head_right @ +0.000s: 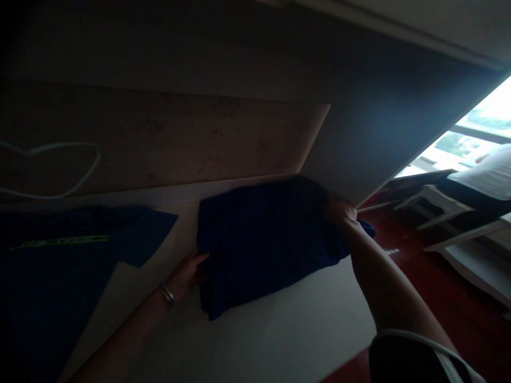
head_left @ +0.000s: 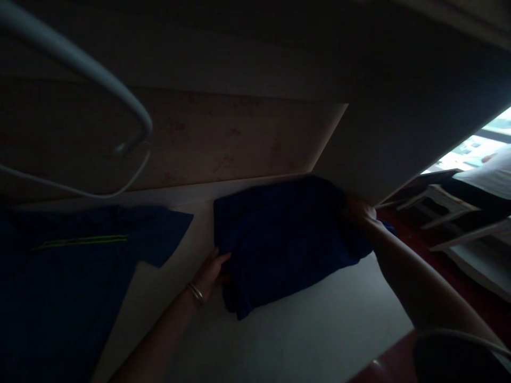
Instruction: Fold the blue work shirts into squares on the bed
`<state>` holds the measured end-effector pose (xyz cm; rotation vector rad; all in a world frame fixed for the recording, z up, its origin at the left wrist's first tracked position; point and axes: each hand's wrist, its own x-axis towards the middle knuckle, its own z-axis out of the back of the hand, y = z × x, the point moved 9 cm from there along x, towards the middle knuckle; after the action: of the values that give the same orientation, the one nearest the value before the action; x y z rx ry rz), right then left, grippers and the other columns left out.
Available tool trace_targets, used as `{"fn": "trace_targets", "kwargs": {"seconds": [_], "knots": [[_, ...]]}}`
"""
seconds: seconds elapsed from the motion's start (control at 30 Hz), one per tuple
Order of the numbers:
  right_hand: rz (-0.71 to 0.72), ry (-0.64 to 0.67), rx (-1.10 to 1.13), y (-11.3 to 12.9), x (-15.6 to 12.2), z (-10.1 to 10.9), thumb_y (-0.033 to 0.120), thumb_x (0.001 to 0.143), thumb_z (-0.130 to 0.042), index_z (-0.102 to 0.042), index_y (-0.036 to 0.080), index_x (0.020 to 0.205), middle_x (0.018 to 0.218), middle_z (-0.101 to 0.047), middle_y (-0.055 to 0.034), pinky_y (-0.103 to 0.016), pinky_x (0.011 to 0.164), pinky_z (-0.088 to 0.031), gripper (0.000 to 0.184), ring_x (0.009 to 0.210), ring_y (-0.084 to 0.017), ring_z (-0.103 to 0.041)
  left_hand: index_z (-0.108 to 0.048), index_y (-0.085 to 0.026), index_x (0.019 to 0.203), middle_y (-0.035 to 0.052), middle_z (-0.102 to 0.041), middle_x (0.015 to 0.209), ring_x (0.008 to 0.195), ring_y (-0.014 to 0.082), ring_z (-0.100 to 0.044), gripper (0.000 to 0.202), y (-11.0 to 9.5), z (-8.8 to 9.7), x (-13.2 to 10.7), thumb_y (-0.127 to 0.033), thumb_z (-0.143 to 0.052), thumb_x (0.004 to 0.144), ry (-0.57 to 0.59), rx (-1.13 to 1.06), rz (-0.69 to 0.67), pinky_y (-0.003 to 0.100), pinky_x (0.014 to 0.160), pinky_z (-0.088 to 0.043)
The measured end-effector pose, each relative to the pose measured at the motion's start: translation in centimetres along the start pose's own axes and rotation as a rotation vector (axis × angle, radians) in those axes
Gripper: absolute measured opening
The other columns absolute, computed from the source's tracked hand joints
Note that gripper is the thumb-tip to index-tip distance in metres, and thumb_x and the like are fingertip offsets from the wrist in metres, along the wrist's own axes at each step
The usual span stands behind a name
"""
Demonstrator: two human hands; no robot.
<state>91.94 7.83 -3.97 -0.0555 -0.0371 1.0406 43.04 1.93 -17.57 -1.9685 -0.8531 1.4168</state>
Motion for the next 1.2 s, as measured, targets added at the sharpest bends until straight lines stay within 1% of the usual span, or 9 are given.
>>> {"fn": "trace_targets", "kwargs": {"seconds": [0.17, 0.37, 0.5, 0.57, 0.63, 0.77, 0.97, 1.07, 1.2], "knots": [[-0.032, -0.015, -0.011, -0.1, 0.4, 0.3, 0.044, 0.094, -0.046, -0.044, 0.018, 0.142, 0.117, -0.066, -0.0225, -0.051, 0.082, -0.051, 0.054, 0.107, -0.039, -0.064, -0.056, -0.026, 0.128, 0.0066, -0.070, 0.117, 0.079, 0.0170, -0.068, 0.051, -3.0, 1.1, 0.3, -0.026, -0.067, 0.078, -0.006, 0.011, -0.130, 0.026, 0.060, -0.053], [-0.018, -0.030, -0.018, 0.2, -0.2, 0.2, 0.038, 0.093, -0.046, -0.046, 0.016, 0.141, 0.122, -0.061, -0.0245, -0.054, 0.084, -0.050, 0.053, 0.110, -0.041, -0.060, -0.057, -0.024, 0.125, 0.0098, -0.068, 0.119, 0.090, 0.0231, -0.069, 0.054, -2.3, 1.1, 0.9, -0.051, -0.066, 0.079, 0.087, 0.215, 0.036, 0.033, 0.069, -0.055], [0.187, -0.402, -0.081, 5.7, -2.8, 3.5, 0.027, 0.095, -0.040, -0.046, 0.013, 0.142, 0.137, -0.051, -0.0250, -0.057, 0.096, -0.043, 0.049, 0.122, -0.040, -0.050, -0.057, -0.016, 0.122, 0.0152, -0.062, 0.121, 0.104, 0.0258, -0.064, 0.048, -9.3, 2.2, -0.2, -0.041, -0.063, 0.081, -0.390, 0.554, -0.514, 0.041, 0.089, -0.053], [0.364, -0.487, -0.097, 10.0, -4.0, 3.8, 0.031, 0.097, -0.038, -0.049, 0.016, 0.141, 0.143, -0.048, -0.0198, -0.057, 0.106, -0.034, 0.048, 0.127, -0.036, -0.046, -0.057, -0.014, 0.122, 0.0159, -0.058, 0.124, 0.112, 0.0255, -0.059, 0.041, -12.8, -1.5, -2.4, -0.032, -0.059, 0.085, -0.539, 0.807, -0.886, 0.043, 0.101, -0.048], [0.520, -0.493, -0.099, 13.8, -4.3, 2.9, 0.034, 0.099, -0.035, -0.051, 0.022, 0.141, 0.148, -0.046, -0.0130, -0.056, 0.113, -0.025, 0.046, 0.133, -0.032, -0.041, -0.057, -0.015, 0.126, 0.0155, -0.056, 0.131, 0.121, 0.0247, -0.055, 0.038, -13.9, -7.2, -2.8, -0.030, -0.049, 0.092, -0.470, 1.041, -1.099, 0.042, 0.107, -0.043], [0.530, -0.387, -0.096, 16.6, -1.8, -1.0, 0.041, 0.101, -0.026, -0.046, 0.028, 0.146, 0.157, -0.037, -0.0070, -0.060, 0.116, -0.019, 0.050, 0.142, -0.031, -0.031, -0.051, -0.023, 0.140, 0.0102, -0.040, 0.155, 0.139, 0.0299, -0.039, 0.047, -12.1, -13.2, 1.9, -0.038, -0.036, 0.098, -0.313, 1.415, -1.068, 0.057, 0.116, -0.028], [0.422, -0.136, -0.117, 12.1, 2.0, -7.8, 0.046, 0.102, -0.017, -0.028, 0.030, 0.155, 0.161, -0.029, -0.0051, -0.059, 0.116, -0.018, 0.056, 0.148, -0.027, -0.024, -0.043, -0.031, 0.148, 0.0080, -0.029, 0.161, 0.148, 0.0324, -0.024, 0.058, -9.6, -6.5, 10.0, -0.056, -0.030, 0.097, -0.255, 1.583, -0.780, 0.058, 0.119, -0.012], [0.393, -0.109, -0.113, 9.2, 2.8, -8.6, 0.042, 0.103, -0.016, -0.033, 0.020, 0.154, 0.160, -0.029, -0.0116, -0.052, 0.117, -0.021, 0.058, 0.147, -0.029, -0.024, -0.041, -0.030, 0.149, 0.0079, -0.025, 0.162, 0.149, 0.0335, -0.019, 0.064, -10.2, -3.6, 10.7, -0.062, -0.029, 0.094, -0.266, 1.535, -0.740, 0.060, 0.118, -0.007], [0.335, -0.104, -0.066, 8.6, 3.2, -7.3, 0.037, 0.102, -0.021, -0.037, 0.013, 0.151, 0.159, -0.029, -0.0155, -0.048, 0.116, -0.024, 0.057, 0.147, -0.030, -0.025, -0.044, -0.018, 0.147, 0.0158, -0.026, 0.160, 0.149, 0.0346, -0.019, 0.064, -11.3, -3.1, 8.3, -0.055, -0.035, 0.095, -0.322, 1.474, -0.717, 0.062, 0.117, 0.003]]}}
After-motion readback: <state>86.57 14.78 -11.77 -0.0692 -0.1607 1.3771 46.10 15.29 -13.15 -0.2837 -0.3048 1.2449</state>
